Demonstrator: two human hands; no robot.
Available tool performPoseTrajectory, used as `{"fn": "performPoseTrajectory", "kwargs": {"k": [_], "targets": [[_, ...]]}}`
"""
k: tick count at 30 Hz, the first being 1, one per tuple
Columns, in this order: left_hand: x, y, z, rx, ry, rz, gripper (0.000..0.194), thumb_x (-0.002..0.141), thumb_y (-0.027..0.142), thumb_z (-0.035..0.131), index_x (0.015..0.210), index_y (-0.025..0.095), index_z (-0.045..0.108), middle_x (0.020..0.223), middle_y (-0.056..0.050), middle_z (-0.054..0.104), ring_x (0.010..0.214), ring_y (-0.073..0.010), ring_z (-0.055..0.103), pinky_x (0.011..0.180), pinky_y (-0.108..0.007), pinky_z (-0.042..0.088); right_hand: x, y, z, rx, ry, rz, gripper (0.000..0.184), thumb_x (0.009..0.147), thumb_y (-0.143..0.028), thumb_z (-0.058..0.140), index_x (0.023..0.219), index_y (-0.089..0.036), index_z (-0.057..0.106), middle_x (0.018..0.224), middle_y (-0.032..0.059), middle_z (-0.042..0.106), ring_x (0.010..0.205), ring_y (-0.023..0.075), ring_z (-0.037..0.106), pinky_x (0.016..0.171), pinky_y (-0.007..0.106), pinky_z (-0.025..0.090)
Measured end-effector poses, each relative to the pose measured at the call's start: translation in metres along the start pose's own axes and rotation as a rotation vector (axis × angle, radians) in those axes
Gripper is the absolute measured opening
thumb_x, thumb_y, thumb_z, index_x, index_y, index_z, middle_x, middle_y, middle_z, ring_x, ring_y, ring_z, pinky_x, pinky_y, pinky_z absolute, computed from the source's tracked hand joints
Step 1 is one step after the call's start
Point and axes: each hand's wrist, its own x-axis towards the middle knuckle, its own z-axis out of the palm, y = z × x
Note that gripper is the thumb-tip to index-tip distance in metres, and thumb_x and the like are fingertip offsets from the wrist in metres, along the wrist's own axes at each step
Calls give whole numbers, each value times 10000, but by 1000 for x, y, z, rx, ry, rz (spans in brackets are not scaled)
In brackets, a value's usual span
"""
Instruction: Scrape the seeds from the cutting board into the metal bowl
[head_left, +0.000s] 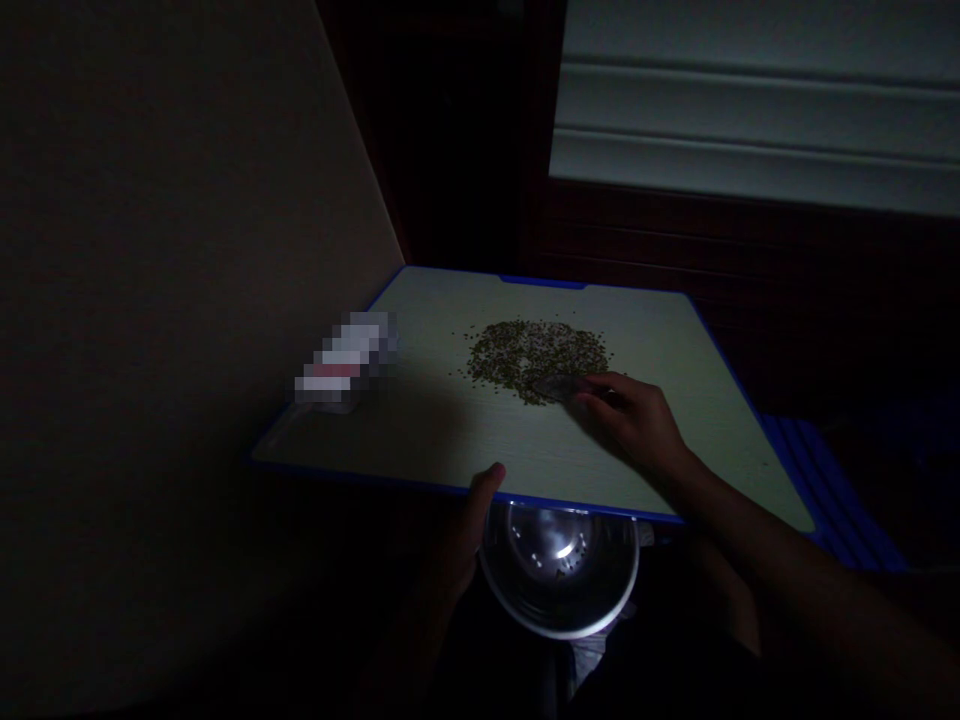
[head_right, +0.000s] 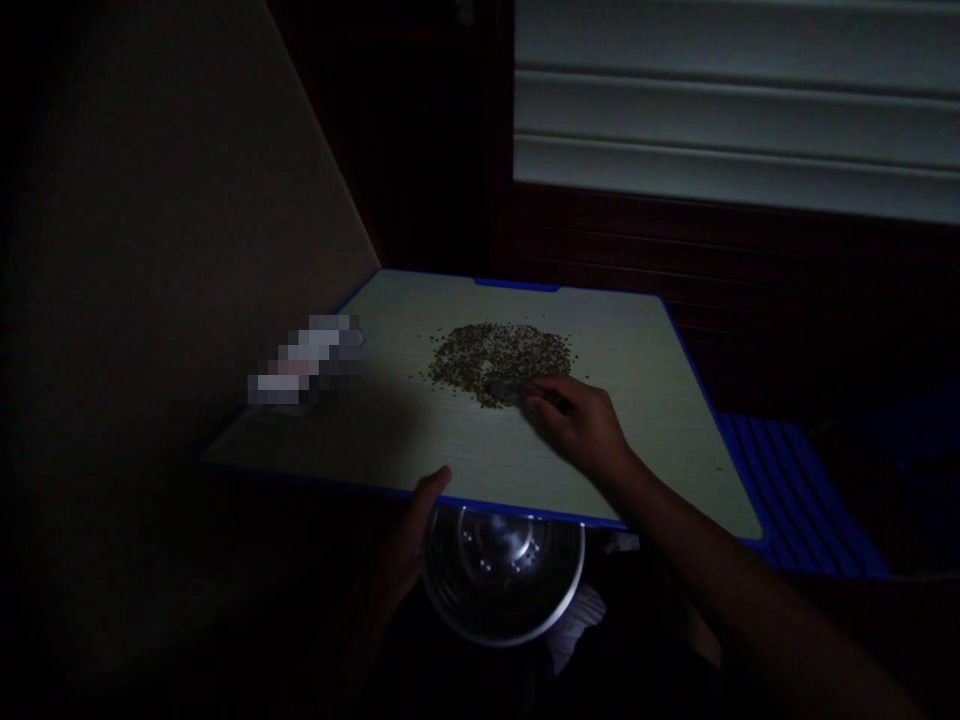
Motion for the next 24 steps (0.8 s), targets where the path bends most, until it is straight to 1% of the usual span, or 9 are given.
{"fn": "performPoseTrajectory", "kwargs": {"k": [4, 8, 10, 14, 16, 19, 22, 24], "targets": [[-1, 0, 0, -4, -32, -48, 389, 692, 525, 823, 877, 194, 737, 880, -71, 761, 961, -305, 709, 902, -402, 513, 3, -5, 0, -42, -31, -123, 219, 919, -329, 680, 1080, -214, 775, 1016, 70, 785, 891, 223, 722, 785, 353, 556], [-2, 0, 0, 10, -12, -12, 372, 719, 519, 809, 878, 191, 736, 867, -63, 757, 956, -301, 705, 924, -405, 503, 4, -4, 2, -25, -54, -170, 215, 932, -318, 675, 1108, -244, 773, 1025, 65, 782, 908, 221, 718, 813, 372, 558], [-3, 1, 1, 31, -10, -7, 369, 738, 527, 794, 873, 189, 736, 877, -70, 757, 979, -308, 701, 943, -407, 495, 4, -2, 3, -17, -62, -176, 212, 926, -323, 684, 1106, -258, 775, 1025, 61, 784, 914, 227, 720, 823, 385, 561], [-4, 3, 1, 2, 37, 15, 388, 707, 469, 839, 970, 203, 739, 1022, -81, 769, 1093, -318, 679, 1009, -406, 469, 4, 0, 4, -19, -92, -174, 208, 922, -328, 684, 1102, -277, 778, 1022, 54, 785, 903, 230, 723, 810, 398, 567], [-4, 3, 1, 0, 54, 7, 370, 699, 460, 847, 952, 213, 740, 1012, -80, 773, 1106, -325, 677, 1021, -411, 465, 4, -1, 4, -15, -103, -174, 212, 926, -324, 680, 1106, -270, 776, 1030, 59, 784, 908, 229, 721, 808, 396, 565], [-2, 2, 1, -12, 27, 11, 315, 709, 463, 836, 891, 224, 739, 979, -78, 776, 1103, -328, 681, 1020, -407, 469, 4, -2, 3, -2, -109, -168, 207, 927, -324, 681, 1102, -267, 776, 1021, 59, 782, 900, 225, 715, 809, 398, 563], [0, 0, 0, -28, 8, 47, 365, 695, 460, 847, 942, 213, 741, 1074, -89, 768, 1143, -330, 663, 1039, -410, 457, 4, -2, 3, 24, -106, -138, 208, 915, -345, 693, 1092, -276, 778, 997, 54, 781, 873, 222, 712, 792, 398, 566], [-1, 0, -1, -3, 2, 36, 400, 694, 480, 844, 966, 205, 741, 1103, -97, 761, 1148, -338, 659, 1037, -424, 462, 4, -1, 4, 40, -116, -114, 215, 908, -357, 699, 1090, -275, 779, 983, 55, 778, 855, 219, 710, 778, 391, 565]]}}
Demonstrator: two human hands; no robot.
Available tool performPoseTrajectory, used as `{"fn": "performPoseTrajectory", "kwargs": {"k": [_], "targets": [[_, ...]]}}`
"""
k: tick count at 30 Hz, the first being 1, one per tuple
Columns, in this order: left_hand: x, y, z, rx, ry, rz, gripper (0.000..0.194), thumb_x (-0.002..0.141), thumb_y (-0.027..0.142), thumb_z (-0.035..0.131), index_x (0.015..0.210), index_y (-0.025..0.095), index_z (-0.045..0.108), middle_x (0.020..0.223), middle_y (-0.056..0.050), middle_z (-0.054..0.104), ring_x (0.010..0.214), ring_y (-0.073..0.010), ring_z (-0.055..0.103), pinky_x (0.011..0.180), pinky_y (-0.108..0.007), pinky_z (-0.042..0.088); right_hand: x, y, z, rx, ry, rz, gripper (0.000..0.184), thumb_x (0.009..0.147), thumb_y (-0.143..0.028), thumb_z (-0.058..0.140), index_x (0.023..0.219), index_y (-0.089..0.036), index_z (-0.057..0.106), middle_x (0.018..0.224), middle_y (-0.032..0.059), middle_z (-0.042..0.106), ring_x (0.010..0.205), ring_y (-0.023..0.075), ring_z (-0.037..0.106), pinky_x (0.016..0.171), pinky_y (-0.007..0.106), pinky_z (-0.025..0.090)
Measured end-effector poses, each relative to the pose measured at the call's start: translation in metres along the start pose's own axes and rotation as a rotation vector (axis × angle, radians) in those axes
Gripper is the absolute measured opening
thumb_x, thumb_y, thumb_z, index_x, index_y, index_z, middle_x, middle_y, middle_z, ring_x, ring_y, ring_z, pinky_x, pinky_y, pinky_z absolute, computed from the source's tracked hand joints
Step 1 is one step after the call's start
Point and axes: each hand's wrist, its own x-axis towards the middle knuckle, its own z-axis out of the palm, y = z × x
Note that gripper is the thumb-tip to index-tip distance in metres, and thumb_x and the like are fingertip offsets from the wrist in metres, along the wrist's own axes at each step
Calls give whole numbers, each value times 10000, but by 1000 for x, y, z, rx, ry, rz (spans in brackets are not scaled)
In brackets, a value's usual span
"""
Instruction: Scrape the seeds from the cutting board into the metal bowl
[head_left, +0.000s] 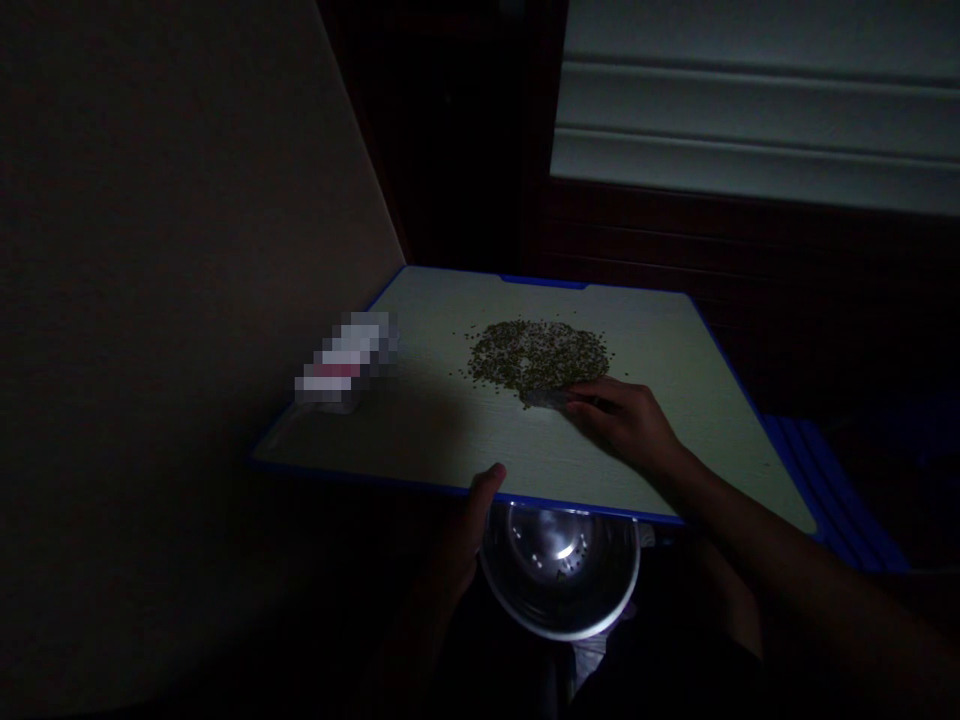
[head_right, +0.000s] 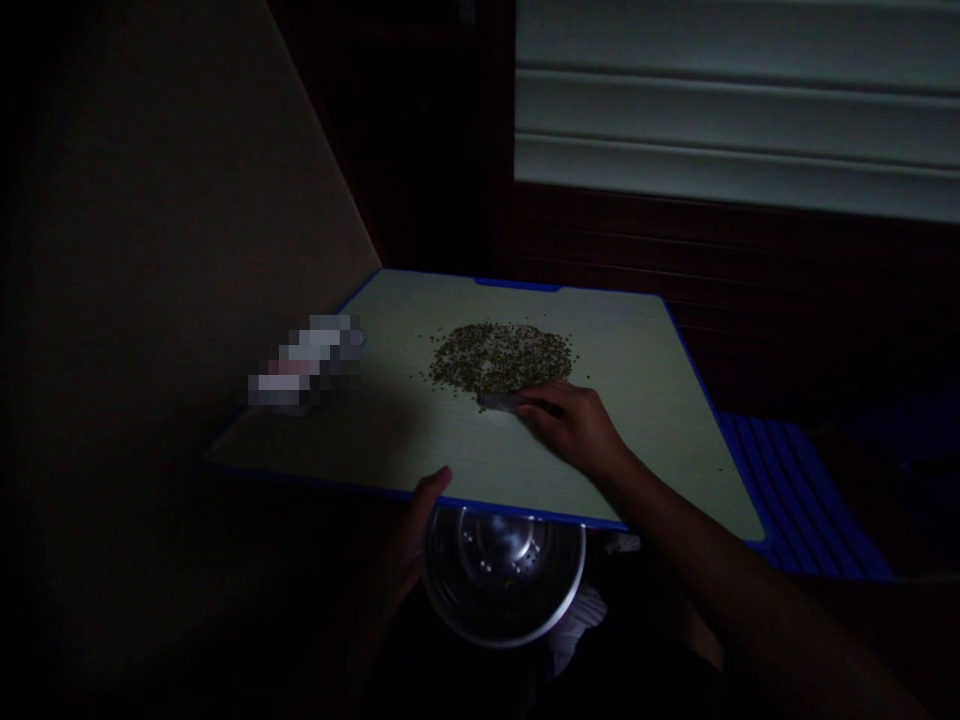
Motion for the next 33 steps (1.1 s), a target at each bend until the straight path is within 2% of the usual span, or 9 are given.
{"fn": "performPoseTrajectory", "kwargs": {"k": [4, 10, 16, 21, 24, 29, 33], "targets": [[-6, 6, 2, 31, -9, -16, 393, 724, 506, 812, 971, 207, 747, 1051, -92, 770, 1145, -335, 667, 1031, -416, 472, 0, 2, 1, 5, -10, 17, 201, 906, -361, 703, 1062, -262, 781, 958, 57, 775, 822, 211, 702, 762, 378, 563], [-9, 10, 6, 29, 76, 12, 349, 694, 470, 839, 927, 227, 747, 999, -77, 778, 1114, -335, 677, 1038, -425, 469, 0, -1, 1, 3, -21, -3, 200, 912, -350, 700, 1077, -268, 778, 977, 53, 782, 847, 213, 713, 775, 378, 570], [-3, 3, 3, -33, -4, -56, 381, 716, 472, 823, 969, 198, 744, 998, -89, 779, 1134, -330, 676, 1042, -418, 465, 2, -2, 1, 21, -64, 10, 183, 916, -343, 698, 1068, -286, 781, 1015, 54, 786, 888, 228, 724, 824, 407, 578], [0, 0, 2, -25, 26, -53, 391, 701, 464, 839, 965, 191, 742, 1016, -96, 777, 1104, -326, 686, 1028, -424, 468, 3, -1, 1, 58, -74, 29, 165, 907, -338, 709, 1045, -295, 789, 1003, 46, 786, 887, 226, 722, 822, 408, 578], [-1, 2, 3, -44, 0, -71, 356, 705, 452, 837, 933, 196, 742, 1009, -95, 778, 1102, -330, 687, 1022, -430, 472, 2, 0, 1, 76, -80, 45, 163, 904, -346, 713, 1029, -281, 794, 977, 47, 789, 861, 223, 717, 811, 403, 574], [-5, 6, 5, 0, 38, 17, 247, 723, 427, 825, 866, 243, 741, 961, -66, 783, 1093, -327, 685, 1021, -408, 469, 3, 0, -1, 85, -104, 36, 159, 899, -339, 714, 1014, -274, 803, 956, 48, 788, 845, 215, 710, 783, 375, 567], [-2, 2, 4, -23, 34, -10, 300, 728, 435, 817, 925, 225, 733, 989, -66, 781, 1122, -323, 677, 1028, -422, 471, 2, -2, -2, 104, -130, 28, 162, 899, -321, 711, 1025, -272, 801, 940, 51, 782, 828, 206, 708, 758, 357, 562]]}}
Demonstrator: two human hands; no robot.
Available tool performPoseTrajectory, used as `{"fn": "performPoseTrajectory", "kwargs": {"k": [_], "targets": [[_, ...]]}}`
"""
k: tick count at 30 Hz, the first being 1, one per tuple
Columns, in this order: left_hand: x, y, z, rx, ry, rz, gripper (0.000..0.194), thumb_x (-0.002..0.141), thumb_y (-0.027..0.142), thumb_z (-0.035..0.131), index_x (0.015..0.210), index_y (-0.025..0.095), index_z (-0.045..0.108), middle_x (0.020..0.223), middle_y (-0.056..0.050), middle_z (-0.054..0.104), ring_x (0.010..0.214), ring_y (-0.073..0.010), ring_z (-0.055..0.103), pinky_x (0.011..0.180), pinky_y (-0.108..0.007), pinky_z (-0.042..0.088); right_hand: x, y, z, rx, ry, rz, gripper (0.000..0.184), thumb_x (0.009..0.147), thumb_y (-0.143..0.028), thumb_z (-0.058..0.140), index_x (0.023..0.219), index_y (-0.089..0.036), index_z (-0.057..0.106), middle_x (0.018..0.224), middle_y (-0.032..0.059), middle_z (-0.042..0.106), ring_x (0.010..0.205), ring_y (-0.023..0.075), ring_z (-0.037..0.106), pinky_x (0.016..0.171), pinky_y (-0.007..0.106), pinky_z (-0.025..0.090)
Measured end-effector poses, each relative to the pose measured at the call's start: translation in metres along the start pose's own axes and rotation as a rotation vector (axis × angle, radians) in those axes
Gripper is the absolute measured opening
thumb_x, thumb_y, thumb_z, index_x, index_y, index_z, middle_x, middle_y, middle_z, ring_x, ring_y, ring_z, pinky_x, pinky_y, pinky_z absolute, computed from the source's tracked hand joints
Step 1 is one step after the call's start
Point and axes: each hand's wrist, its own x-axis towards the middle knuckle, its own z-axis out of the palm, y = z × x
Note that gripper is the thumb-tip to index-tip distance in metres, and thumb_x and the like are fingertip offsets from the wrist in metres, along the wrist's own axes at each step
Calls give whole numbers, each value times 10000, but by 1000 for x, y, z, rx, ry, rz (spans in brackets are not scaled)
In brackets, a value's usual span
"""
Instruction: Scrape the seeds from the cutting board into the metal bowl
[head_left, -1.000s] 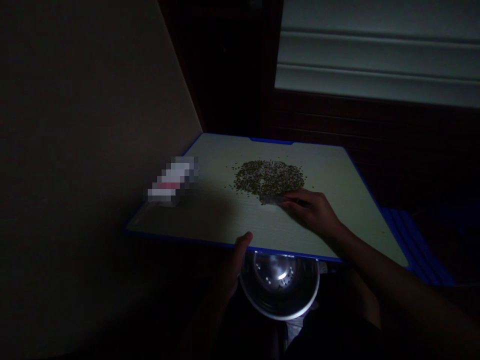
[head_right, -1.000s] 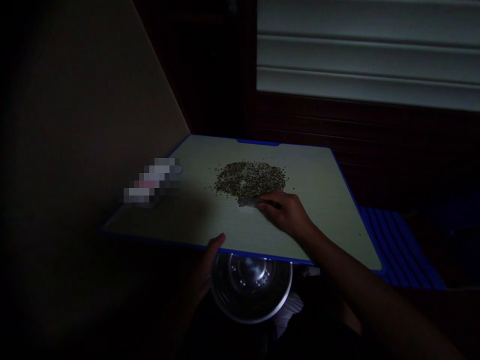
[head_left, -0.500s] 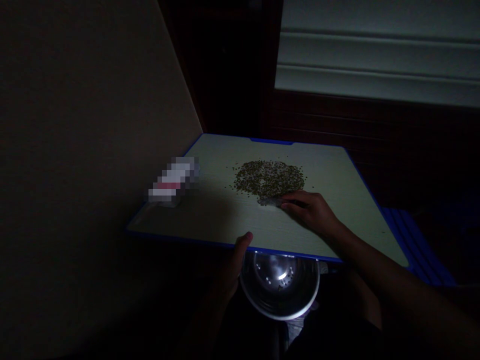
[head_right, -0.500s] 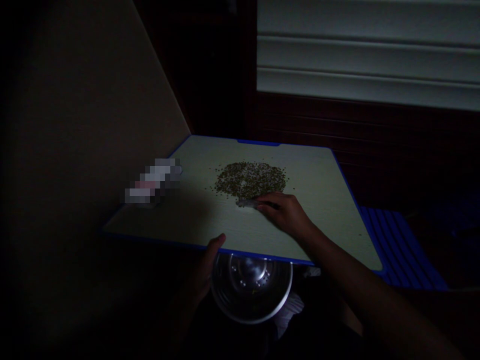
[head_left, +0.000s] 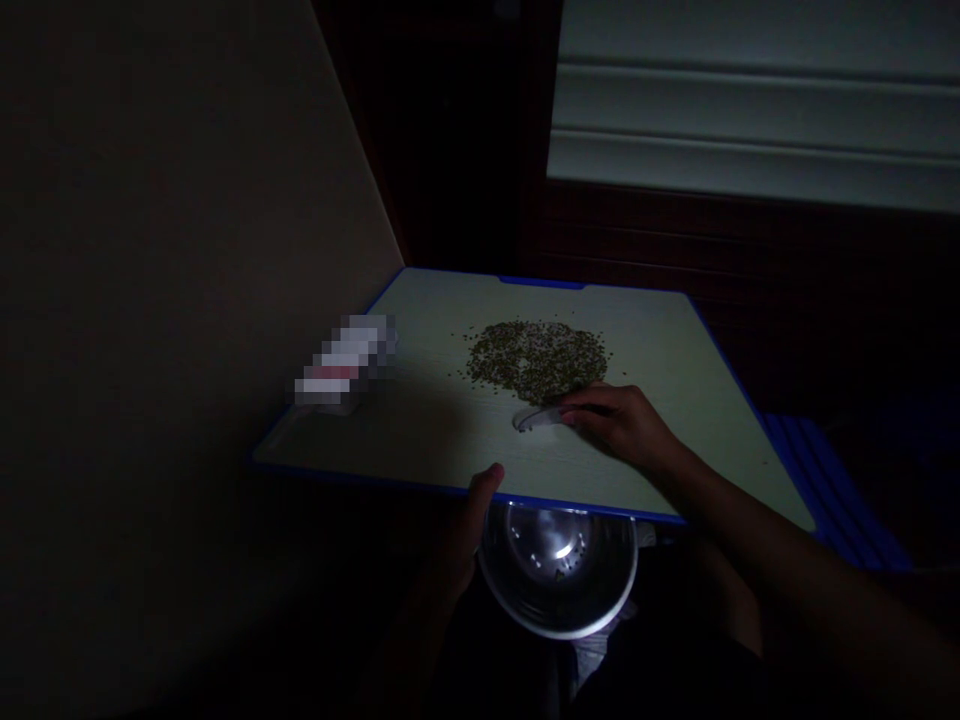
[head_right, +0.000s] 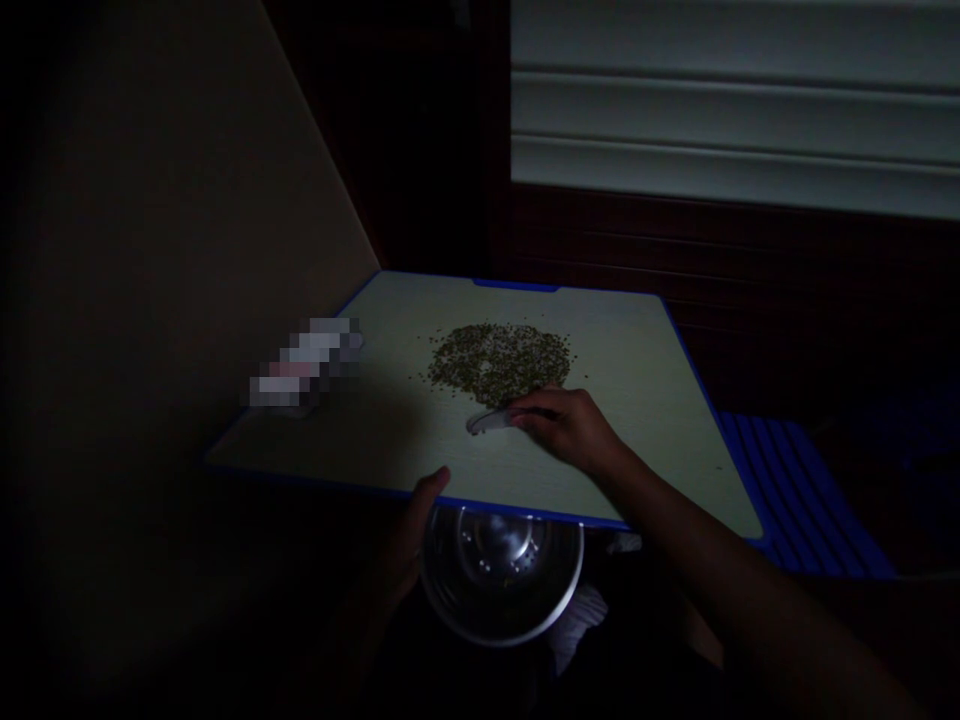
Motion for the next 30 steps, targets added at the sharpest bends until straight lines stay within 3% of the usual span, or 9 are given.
{"fn": "performPoseTrajectory", "kwargs": {"k": [5, 14, 19, 24, 30], "targets": [[2, -2, -1, 1, -28, -2, 344, 733, 432, 814, 986, 211, 741, 1065, -73, 778, 1162, -320, 665, 1042, -416, 466, -4, -2, -1, 39, -41, -25, 170, 881, -334, 728, 1007, -247, 802, 925, 51, 775, 808, 195, 709, 715, 320, 543], [-5, 5, 3, 13, -56, -25, 309, 778, 471, 771, 930, 204, 744, 1010, -83, 782, 1136, -323, 677, 1048, -433, 463, -11, -11, -5, 124, -161, -38, 154, 872, -351, 737, 952, -231, 791, 866, 32, 762, 699, 149, 660, 614, 280, 503], [-4, 5, 2, 18, -44, -33, 317, 774, 451, 777, 956, 195, 736, 1049, -82, 778, 1163, -317, 666, 1067, -418, 447, -12, -9, -5, 144, -228, -104, 138, 878, -315, 739, 970, -223, 785, 882, 33, 755, 756, 149, 671, 659, 278, 516], [-4, 5, 4, 9, 43, -28, 287, 760, 401, 799, 966, 212, 733, 1035, -78, 782, 1132, -315, 684, 1096, -421, 424, -15, -5, -4, 136, -230, -97, 161, 877, -321, 746, 944, -178, 777, 821, 39, 740, 641, 116, 602, 554, 241, 440], [-7, 11, 3, 71, -28, -48, 265, 777, 424, 774, 921, 204, 742, 983, -79, 786, 1091, -316, 696, 1038, -409, 479, -15, -9, -8, 118, -197, -25, 122, 861, -277, 723, 850, -156, 732, 735, 19, 689, 589, 102, 538, 521, 222, 376]]}}
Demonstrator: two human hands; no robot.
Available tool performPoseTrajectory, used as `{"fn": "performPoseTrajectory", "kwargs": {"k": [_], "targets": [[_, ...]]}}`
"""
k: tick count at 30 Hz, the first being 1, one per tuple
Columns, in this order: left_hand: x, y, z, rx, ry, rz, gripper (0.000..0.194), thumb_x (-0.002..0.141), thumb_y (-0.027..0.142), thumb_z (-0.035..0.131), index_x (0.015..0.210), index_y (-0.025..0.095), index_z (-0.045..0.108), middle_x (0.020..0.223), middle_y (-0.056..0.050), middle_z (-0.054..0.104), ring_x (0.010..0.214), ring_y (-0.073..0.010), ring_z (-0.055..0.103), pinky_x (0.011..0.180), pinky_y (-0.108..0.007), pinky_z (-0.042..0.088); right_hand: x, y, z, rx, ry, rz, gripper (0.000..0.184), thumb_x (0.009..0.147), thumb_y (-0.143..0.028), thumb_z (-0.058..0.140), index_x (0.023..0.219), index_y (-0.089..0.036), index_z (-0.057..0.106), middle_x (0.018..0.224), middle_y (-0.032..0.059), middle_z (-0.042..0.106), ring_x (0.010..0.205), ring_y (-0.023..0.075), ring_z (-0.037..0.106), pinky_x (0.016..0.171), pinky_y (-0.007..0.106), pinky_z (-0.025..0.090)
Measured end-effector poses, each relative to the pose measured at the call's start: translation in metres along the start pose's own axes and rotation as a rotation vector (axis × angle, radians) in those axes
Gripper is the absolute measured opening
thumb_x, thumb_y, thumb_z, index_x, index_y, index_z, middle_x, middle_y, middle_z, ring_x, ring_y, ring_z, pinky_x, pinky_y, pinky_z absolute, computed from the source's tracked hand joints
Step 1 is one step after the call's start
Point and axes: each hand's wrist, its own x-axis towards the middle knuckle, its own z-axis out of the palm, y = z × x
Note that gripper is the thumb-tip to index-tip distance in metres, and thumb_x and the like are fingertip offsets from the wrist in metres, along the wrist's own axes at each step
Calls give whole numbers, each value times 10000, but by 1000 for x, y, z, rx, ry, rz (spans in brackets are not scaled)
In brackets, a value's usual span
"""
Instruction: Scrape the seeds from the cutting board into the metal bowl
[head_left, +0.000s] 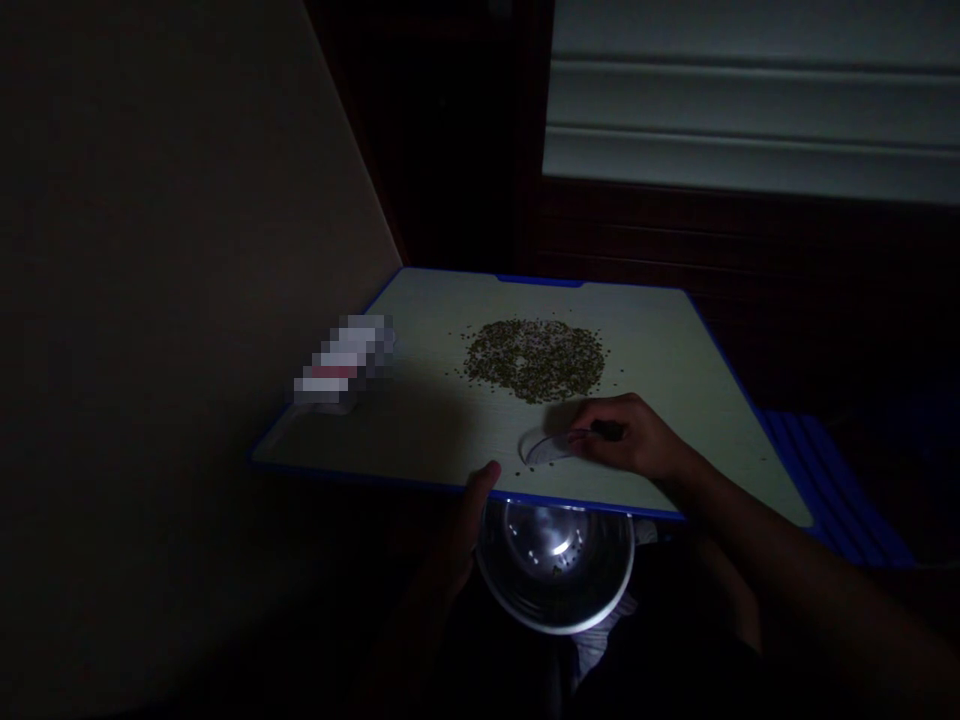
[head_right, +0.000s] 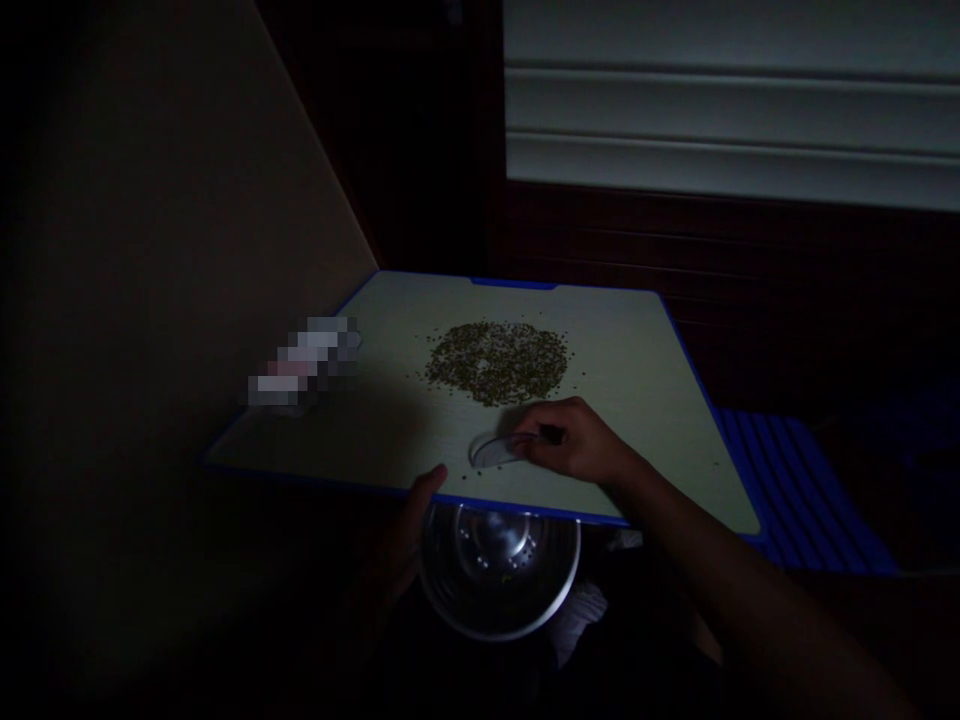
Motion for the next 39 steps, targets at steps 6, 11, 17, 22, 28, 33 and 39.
{"fn": "performPoseTrajectory", "kwargs": {"k": [6, 11, 17, 22, 28, 33, 39], "targets": [[-3, 3, 2, -27, 68, 55, 257, 748, 380, 808, 939, 222, 739, 993, -70, 786, 1140, -317, 678, 1051, -408, 462, -3, 3, -9, -29, 121, 74, 208, 844, -283, 703, 697, -156, 628, 599, -34, 536, 533, 86, 435, 497, 215, 322], [-2, 1, 1, -15, 45, 55, 310, 739, 404, 819, 966, 207, 741, 1039, -85, 779, 1188, -318, 654, 1059, -392, 451, -8, 9, -19, -29, 18, 77, 192, 854, -276, 684, 716, -162, 616, 619, -31, 549, 539, 89, 451, 497, 211, 330], [-2, 1, -1, -26, -1, 15, 311, 758, 449, 792, 924, 190, 744, 1009, -87, 782, 1107, -304, 690, 1021, -384, 475, -11, 11, -18, -23, -136, -36, 170, 837, -267, 727, 741, -169, 627, 656, -20, 630, 557, 87, 525, 532, 203, 391], [1, -3, -1, -63, 5, -3, 330, 734, 438, 806, 943, 192, 735, 1009, -79, 783, 1085, -293, 701, 981, -370, 497, -12, 10, -16, 62, -244, -58, 189, 842, -263, 725, 725, -170, 610, 651, -14, 650, 560, 91, 553, 533, 208, 414], [1, -2, 0, 60, 99, 44, 258, 754, 452, 785, 868, 226, 734, 920, -68, 781, 1026, -303, 706, 1018, -411, 471, -11, 8, -17, 34, -341, -84, 218, 837, -250, 719, 679, -178, 589, 614, -28, 629, 534, 81, 525, 511, 209, 385], [6, -4, -3, 38, 59, 17, 312, 746, 479, 782, 920, 224, 734, 952, -70, 781, 1115, -319, 684, 1047, -415, 459, -12, 9, -15, 83, -360, -69, 194, 840, -258, 726, 706, -176, 613, 676, -9, 675, 587, 90, 576, 553, 211, 425], [3, -2, -2, 35, 81, 80, 377, 727, 440, 811, 1018, 218, 719, 1070, -72, 771, 1152, -311, 669, 1046, -408, 461, -11, 7, -10, 90, -162, 47, 189, 869, -299, 705, 758, -164, 633, 631, -27, 607, 538, 85, 499, 505, 206, 378]]}}
